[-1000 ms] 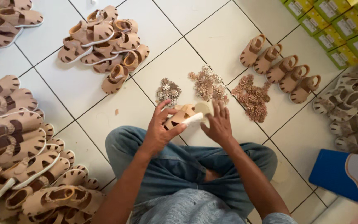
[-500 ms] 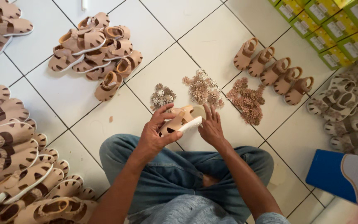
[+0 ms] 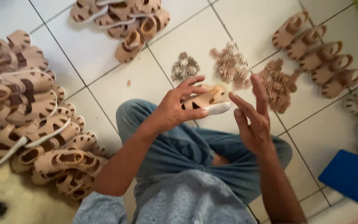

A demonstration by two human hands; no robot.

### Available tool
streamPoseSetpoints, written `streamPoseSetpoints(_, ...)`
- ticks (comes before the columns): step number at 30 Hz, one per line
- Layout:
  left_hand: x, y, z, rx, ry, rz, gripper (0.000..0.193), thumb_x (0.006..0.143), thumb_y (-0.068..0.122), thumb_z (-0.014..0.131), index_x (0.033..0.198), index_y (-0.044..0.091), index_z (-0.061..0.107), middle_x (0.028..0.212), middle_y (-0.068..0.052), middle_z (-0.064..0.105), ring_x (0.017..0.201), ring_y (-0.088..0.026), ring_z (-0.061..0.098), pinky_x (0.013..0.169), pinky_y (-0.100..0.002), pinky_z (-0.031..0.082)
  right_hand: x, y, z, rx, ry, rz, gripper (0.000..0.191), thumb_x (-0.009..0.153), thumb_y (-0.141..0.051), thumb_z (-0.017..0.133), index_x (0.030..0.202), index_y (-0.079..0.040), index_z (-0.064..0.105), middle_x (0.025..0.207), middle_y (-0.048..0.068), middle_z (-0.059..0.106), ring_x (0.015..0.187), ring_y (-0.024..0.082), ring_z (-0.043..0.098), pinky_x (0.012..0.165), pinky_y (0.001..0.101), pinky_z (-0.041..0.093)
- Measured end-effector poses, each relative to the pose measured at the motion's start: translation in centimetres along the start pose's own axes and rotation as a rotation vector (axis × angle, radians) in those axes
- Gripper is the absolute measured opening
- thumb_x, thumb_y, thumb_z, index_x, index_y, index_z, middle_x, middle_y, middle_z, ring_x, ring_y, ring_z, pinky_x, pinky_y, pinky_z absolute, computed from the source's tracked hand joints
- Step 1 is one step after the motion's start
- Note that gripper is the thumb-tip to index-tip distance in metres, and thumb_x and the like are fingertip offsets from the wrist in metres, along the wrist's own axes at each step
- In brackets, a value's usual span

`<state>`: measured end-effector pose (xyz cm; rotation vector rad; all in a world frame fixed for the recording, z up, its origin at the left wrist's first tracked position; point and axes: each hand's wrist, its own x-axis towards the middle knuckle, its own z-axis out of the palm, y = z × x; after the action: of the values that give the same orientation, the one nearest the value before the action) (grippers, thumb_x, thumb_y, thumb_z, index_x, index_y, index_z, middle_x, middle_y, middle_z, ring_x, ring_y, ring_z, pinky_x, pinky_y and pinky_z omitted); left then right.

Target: The person pours a liquid from a metal can into a small cup, then repeatedly picks up small shoes and applies the liquid to the white soles using their fingers. The shoes are placed on the floor after treatment.

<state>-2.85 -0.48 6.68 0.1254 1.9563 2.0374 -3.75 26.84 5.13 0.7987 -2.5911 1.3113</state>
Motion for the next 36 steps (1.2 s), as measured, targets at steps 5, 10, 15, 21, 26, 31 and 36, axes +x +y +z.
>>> streamPoseSetpoints(5, -1.0, 0.5, 0.7, -0.142, -0.079, 0.045, 0.056, 0.084, 0.02, 0.086, 0.133, 0.003, 0.065, 0.165, -0.01, 0.037, 0.141, -0.028, 0.055, 0.112, -0.038, 0.054, 1.3, -2.8, -0.3, -0.22, -0.085, -0.127, 0.045, 0.103, 0.003, 0.062, 0.141, -0.02, 0.07, 0.174, 0.015, 0.022, 0.165, 0.039, 0.019, 0.137, 0.0539, 0.025)
streamPoseSetpoints(10, -1.6, 1.0, 0.6, -0.104, -0.078, 0.082, 0.054, 0.084, 0.018, 0.086, 0.131, 0.001, 0.067, 0.165, -0.01, 0.038, 0.143, -0.026, 0.054, 0.114, -0.035, 0.052, 0.8, -3.0, -0.2, -0.359, -0.09, -0.191, 0.042, 0.105, 0.0, 0.065, 0.138, -0.023, 0.075, 0.174, 0.011, 0.02, 0.166, 0.035, 0.016, 0.134, 0.0509, 0.024)
streamPoseSetpoints(15, -1.7, 1.1, 0.5, -0.078, -0.074, 0.071, 0.053, 0.082, 0.017, 0.085, 0.13, 0.002, 0.069, 0.165, -0.009, 0.039, 0.14, -0.024, 0.057, 0.114, -0.036, 0.053, 0.3, -2.9, -0.6, -0.399, -0.042, -0.229, 0.036, 0.108, -0.001, 0.065, 0.134, -0.023, 0.078, 0.176, 0.01, 0.017, 0.166, 0.033, 0.014, 0.135, 0.0476, 0.022)
streamPoseSetpoints(21, -1.6, 0.9, 0.6, -0.19, -0.12, 0.051, 0.056, 0.082, 0.012, 0.084, 0.134, 0.004, 0.067, 0.168, -0.007, 0.035, 0.141, -0.022, 0.057, 0.116, -0.035, 0.054, 1.1, -3.3, -0.7, -0.408, -0.114, -0.169, 0.04, 0.108, 0.001, 0.061, 0.136, -0.021, 0.078, 0.177, 0.012, 0.017, 0.167, 0.033, 0.014, 0.135, 0.0459, 0.022)
streamPoseSetpoints(26, -1.5, 0.6, 0.5, -0.226, -0.145, 0.044, 0.056, 0.081, 0.007, 0.083, 0.135, 0.005, 0.067, 0.168, -0.007, 0.035, 0.14, -0.021, 0.056, 0.115, -0.034, 0.053, 0.9, -2.6, -0.2, -0.308, -0.116, -0.129, 0.043, 0.106, 0.005, 0.056, 0.135, -0.019, 0.075, 0.176, 0.016, 0.015, 0.167, 0.034, 0.014, 0.136, 0.0493, 0.018)
streamPoseSetpoints(31, -1.8, 0.1, -0.1, -0.237, -0.147, 0.066, 0.056, 0.083, 0.009, 0.084, 0.136, 0.006, 0.067, 0.168, -0.009, 0.035, 0.142, -0.025, 0.056, 0.116, -0.036, 0.052, 0.5, 1.8, 0.3, -0.238, -0.039, 0.087, 0.039, 0.11, -0.008, 0.064, 0.146, -0.022, 0.069, 0.179, 0.02, 0.017, 0.164, 0.04, 0.018, 0.138, 0.0463, 0.024)
streamPoseSetpoints(36, -2.6, -0.4, -1.5, -0.164, -0.073, 0.049, 0.059, 0.081, 0.016, 0.086, 0.136, 0.007, 0.065, 0.167, -0.011, 0.038, 0.146, -0.028, 0.053, 0.119, -0.037, 0.051, 1.0, 7.9, 5.5, -0.754, -0.289, 0.105, 0.055, 0.092, -0.057, 0.075, 0.133, -0.02, 0.074, 0.172, 0.022, 0.007, 0.156, 0.045, 0.002, 0.124, 0.0633, 0.01)
